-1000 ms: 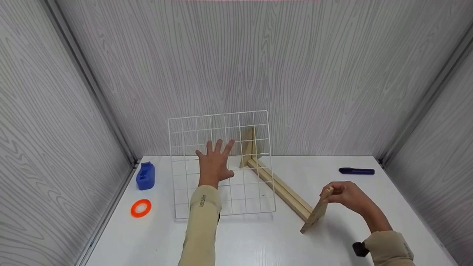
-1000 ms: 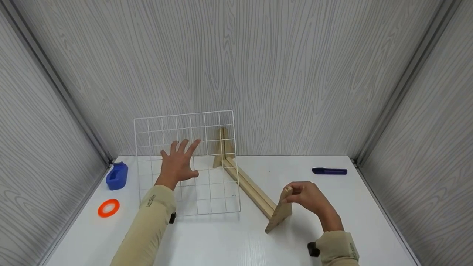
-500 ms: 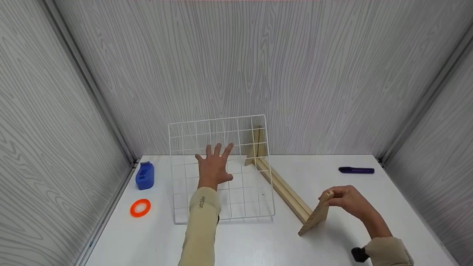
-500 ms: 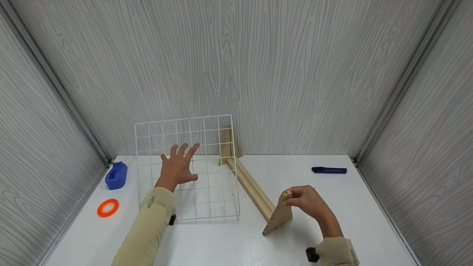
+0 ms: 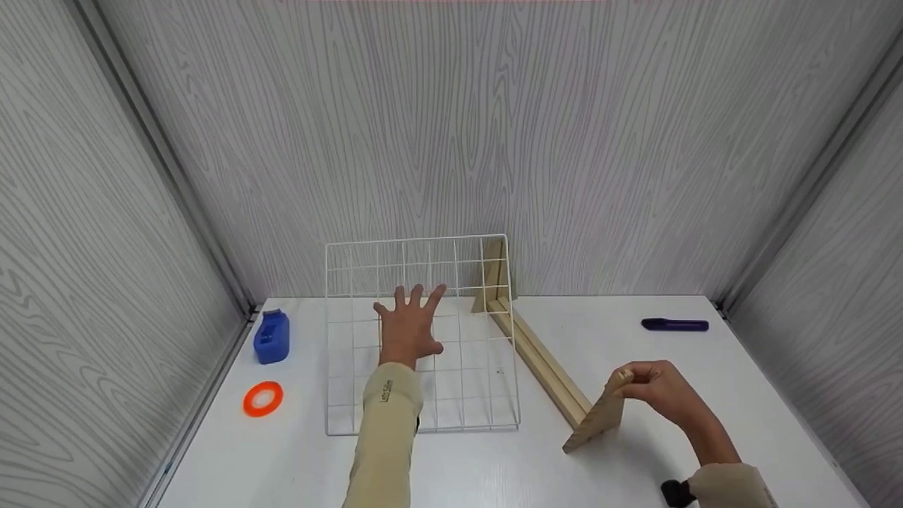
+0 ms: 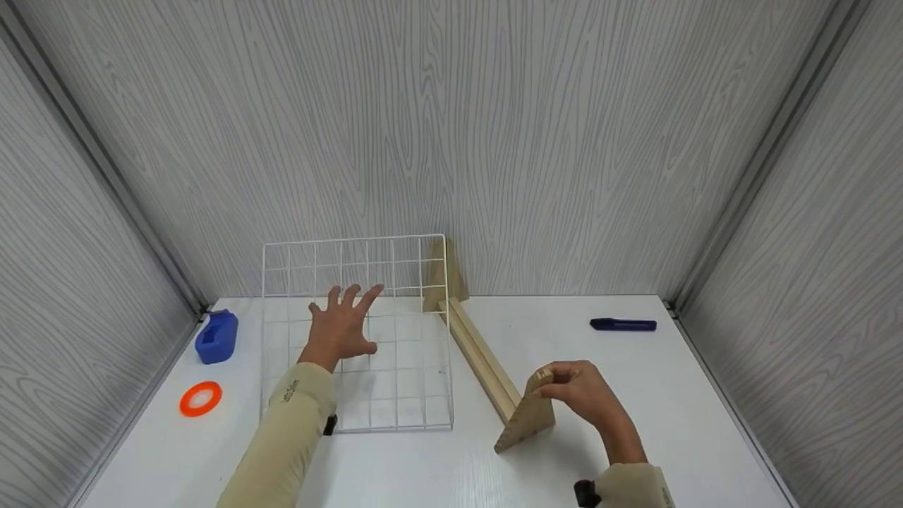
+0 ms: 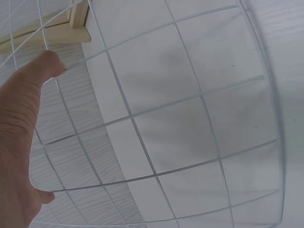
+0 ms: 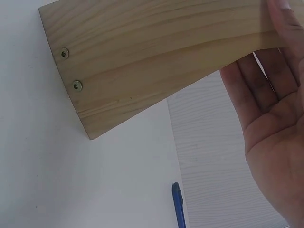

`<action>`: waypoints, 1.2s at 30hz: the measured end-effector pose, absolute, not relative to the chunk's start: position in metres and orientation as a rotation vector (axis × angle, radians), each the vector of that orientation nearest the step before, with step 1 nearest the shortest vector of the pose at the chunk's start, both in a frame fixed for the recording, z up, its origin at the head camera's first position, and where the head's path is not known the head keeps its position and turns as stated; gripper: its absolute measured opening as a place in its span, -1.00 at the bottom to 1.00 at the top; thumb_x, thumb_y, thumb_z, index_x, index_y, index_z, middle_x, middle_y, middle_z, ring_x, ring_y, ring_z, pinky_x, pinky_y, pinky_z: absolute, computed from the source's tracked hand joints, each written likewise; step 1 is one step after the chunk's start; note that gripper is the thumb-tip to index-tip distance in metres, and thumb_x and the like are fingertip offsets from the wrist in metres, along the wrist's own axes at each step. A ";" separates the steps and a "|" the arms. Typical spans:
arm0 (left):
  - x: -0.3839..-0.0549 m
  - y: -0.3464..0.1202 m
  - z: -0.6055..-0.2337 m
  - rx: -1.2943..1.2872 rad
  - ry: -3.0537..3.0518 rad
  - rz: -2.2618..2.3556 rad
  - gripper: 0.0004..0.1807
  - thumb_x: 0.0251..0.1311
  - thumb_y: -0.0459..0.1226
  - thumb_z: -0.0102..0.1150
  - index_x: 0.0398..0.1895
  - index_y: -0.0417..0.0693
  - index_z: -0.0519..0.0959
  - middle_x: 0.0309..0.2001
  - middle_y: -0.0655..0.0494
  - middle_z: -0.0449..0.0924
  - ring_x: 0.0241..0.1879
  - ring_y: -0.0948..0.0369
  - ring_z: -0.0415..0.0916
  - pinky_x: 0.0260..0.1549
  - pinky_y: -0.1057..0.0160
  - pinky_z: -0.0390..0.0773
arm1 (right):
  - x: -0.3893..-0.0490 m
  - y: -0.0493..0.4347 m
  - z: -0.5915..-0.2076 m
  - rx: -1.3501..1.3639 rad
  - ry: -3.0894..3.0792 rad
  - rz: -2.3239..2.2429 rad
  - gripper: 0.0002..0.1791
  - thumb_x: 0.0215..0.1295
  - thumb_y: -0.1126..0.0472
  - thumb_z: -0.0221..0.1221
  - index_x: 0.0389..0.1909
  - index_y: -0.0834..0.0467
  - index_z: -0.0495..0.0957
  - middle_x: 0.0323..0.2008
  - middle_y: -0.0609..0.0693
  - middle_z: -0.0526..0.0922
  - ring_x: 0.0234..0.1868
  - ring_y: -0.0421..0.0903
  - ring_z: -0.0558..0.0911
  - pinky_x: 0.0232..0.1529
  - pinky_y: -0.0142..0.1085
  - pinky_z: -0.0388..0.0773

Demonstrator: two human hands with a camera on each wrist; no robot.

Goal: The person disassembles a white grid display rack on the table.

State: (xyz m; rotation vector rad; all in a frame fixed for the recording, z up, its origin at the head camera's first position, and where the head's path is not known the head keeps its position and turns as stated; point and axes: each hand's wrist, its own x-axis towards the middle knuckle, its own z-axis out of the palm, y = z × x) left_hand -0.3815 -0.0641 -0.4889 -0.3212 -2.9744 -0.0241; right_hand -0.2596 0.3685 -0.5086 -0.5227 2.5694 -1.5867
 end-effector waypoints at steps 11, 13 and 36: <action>-0.383 -0.058 -0.496 -0.349 -2.992 0.006 0.28 -0.14 0.21 0.53 0.62 0.48 -0.09 0.57 -0.05 0.13 0.55 -0.25 0.05 0.20 -0.61 0.22 | -0.250 0.362 -0.513 -0.411 2.644 -1.621 -0.87 0.22 0.34 0.35 -0.25 0.31 0.68 -0.36 -0.19 0.69 -0.29 -0.29 0.66 -0.21 -0.36 0.65; -0.383 -0.057 -0.498 -0.349 -2.997 0.011 0.27 -0.14 0.21 0.53 0.62 0.47 -0.08 0.57 -0.05 0.14 0.54 -0.25 0.05 0.20 -0.61 0.23 | -0.249 0.361 -0.514 -0.420 2.637 -1.650 -0.85 0.23 0.33 0.35 -0.23 0.33 0.68 -0.37 -0.19 0.69 -0.30 -0.28 0.65 -0.22 -0.36 0.65; -0.381 -0.052 -0.511 -0.313 -3.021 -0.040 0.26 -0.19 0.19 0.57 0.61 0.43 0.02 0.55 -0.05 0.19 0.52 -0.25 0.09 0.19 -0.60 0.26 | -0.235 0.346 -0.527 -0.306 2.684 -1.897 -0.83 0.13 0.40 0.40 -0.25 0.37 0.71 -0.38 -0.15 0.78 -0.34 -0.26 0.71 -0.29 -0.38 0.67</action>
